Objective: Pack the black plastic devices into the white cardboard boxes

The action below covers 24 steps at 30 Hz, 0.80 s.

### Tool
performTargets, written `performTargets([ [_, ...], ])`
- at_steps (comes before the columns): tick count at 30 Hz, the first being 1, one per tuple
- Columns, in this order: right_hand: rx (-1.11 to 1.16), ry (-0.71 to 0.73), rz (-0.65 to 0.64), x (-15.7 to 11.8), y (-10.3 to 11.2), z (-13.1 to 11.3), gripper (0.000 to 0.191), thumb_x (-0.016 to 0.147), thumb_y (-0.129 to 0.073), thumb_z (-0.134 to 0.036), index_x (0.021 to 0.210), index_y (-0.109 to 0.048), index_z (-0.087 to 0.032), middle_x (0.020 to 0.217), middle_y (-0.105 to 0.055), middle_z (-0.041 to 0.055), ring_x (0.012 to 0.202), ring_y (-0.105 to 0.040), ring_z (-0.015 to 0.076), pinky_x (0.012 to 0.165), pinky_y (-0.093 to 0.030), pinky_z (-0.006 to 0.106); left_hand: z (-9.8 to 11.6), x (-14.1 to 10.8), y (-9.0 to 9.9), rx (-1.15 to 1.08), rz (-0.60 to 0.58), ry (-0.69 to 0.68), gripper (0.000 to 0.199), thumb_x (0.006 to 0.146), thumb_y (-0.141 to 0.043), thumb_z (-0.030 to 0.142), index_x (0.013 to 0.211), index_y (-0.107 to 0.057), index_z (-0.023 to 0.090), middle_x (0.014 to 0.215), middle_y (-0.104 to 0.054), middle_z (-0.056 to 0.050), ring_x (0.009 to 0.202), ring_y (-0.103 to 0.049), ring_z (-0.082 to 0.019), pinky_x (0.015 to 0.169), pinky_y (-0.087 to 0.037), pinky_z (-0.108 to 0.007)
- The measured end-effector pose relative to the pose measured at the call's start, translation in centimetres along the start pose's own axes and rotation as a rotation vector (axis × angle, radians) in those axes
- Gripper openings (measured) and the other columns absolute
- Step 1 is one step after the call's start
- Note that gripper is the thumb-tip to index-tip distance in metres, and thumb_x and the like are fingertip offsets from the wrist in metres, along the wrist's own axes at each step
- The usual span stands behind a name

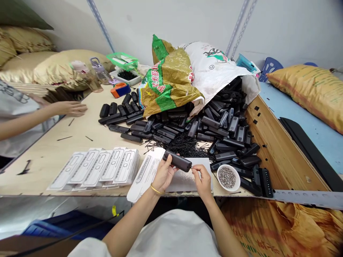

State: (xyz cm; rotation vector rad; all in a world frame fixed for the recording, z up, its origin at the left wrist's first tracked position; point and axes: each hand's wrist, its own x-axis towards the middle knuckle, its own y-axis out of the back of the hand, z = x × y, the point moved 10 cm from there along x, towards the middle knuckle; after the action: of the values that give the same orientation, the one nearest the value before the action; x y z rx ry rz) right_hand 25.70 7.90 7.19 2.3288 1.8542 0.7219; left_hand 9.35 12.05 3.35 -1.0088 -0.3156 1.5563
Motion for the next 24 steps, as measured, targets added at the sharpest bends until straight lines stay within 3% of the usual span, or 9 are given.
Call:
performTargets([
  [6,-0.052,0.094,-0.032,-0.1,-0.3,-0.5,0.019,0.090,-0.043,-0.023,0.076,-0.056,-0.022,0.074,-0.060,0.0022,0.070,-0.057,0.0157,0.064,-0.045,0.027,-0.7,-0.2,-0.2,0.049,-0.035,-0.021,0.031,0.073,-0.074,0.030,0.095,-0.056,0.018,0.096,-0.069,-0.007,0.104,-0.063,-0.025,0.090,-0.051,-0.044],
  [11,-0.066,0.034,-0.023,-1.1,-0.5,0.8,0.020,0.090,-0.043,-0.025,0.077,-0.057,-0.022,0.072,-0.061,0.0017,0.067,-0.057,0.0154,0.063,-0.046,0.027,-0.2,-0.7,-0.7,0.067,-0.001,0.025,0.024,0.074,-0.073,0.022,0.090,-0.056,0.018,0.093,-0.069,-0.007,0.105,-0.063,-0.025,0.090,-0.051,-0.042],
  [15,-0.058,-0.052,0.057,-1.1,1.9,2.0,0.015,0.088,-0.049,-0.031,0.091,-0.060,-0.020,0.084,-0.065,0.0039,0.078,-0.060,0.0172,0.074,-0.047,0.031,1.5,-2.5,-3.3,0.073,-0.156,-0.119,0.031,0.070,-0.071,0.006,0.095,-0.060,0.021,0.097,-0.069,-0.007,0.111,-0.060,-0.028,0.098,-0.044,-0.043],
  [17,-0.059,-0.109,0.169,-1.1,4.1,3.0,0.019,0.089,-0.049,-0.033,0.095,-0.059,-0.019,0.089,-0.065,0.0057,0.082,-0.061,0.0186,0.077,-0.047,0.034,0.2,-2.7,-3.7,0.228,-0.198,-0.133,0.034,0.061,-0.073,-0.002,0.086,-0.064,0.020,0.092,-0.069,-0.007,0.107,-0.060,-0.028,0.102,-0.040,-0.039],
  [20,-0.081,-0.153,0.250,-1.0,6.3,4.0,0.022,0.088,-0.050,-0.036,0.096,-0.059,-0.018,0.089,-0.066,0.0069,0.083,-0.061,0.0197,0.078,-0.047,0.036,-2.5,-0.9,-1.9,0.460,-0.089,-0.118,0.032,0.057,-0.076,-0.002,0.079,-0.065,0.020,0.080,-0.068,-0.005,0.097,-0.062,-0.025,0.098,-0.040,-0.034],
  [22,-0.093,-0.164,0.255,-0.9,6.8,4.3,0.023,0.087,-0.051,-0.037,0.096,-0.059,-0.018,0.088,-0.066,0.0067,0.082,-0.062,0.0196,0.078,-0.046,0.036,-2.8,0.8,0.0,0.445,0.041,-0.139,0.031,0.059,-0.076,0.003,0.082,-0.064,0.021,0.074,-0.064,-0.003,0.095,-0.061,-0.024,0.092,-0.043,-0.032],
  [24,-0.093,-0.175,0.255,-0.8,7.1,4.5,0.022,0.087,-0.051,-0.037,0.095,-0.060,-0.018,0.086,-0.066,0.0060,0.080,-0.062,0.0191,0.076,-0.047,0.035,-2.5,2.3,1.1,0.391,0.094,-0.134,0.026,0.063,-0.076,0.010,0.082,-0.062,0.020,0.074,-0.063,-0.001,0.092,-0.061,-0.023,0.084,-0.047,-0.031],
])
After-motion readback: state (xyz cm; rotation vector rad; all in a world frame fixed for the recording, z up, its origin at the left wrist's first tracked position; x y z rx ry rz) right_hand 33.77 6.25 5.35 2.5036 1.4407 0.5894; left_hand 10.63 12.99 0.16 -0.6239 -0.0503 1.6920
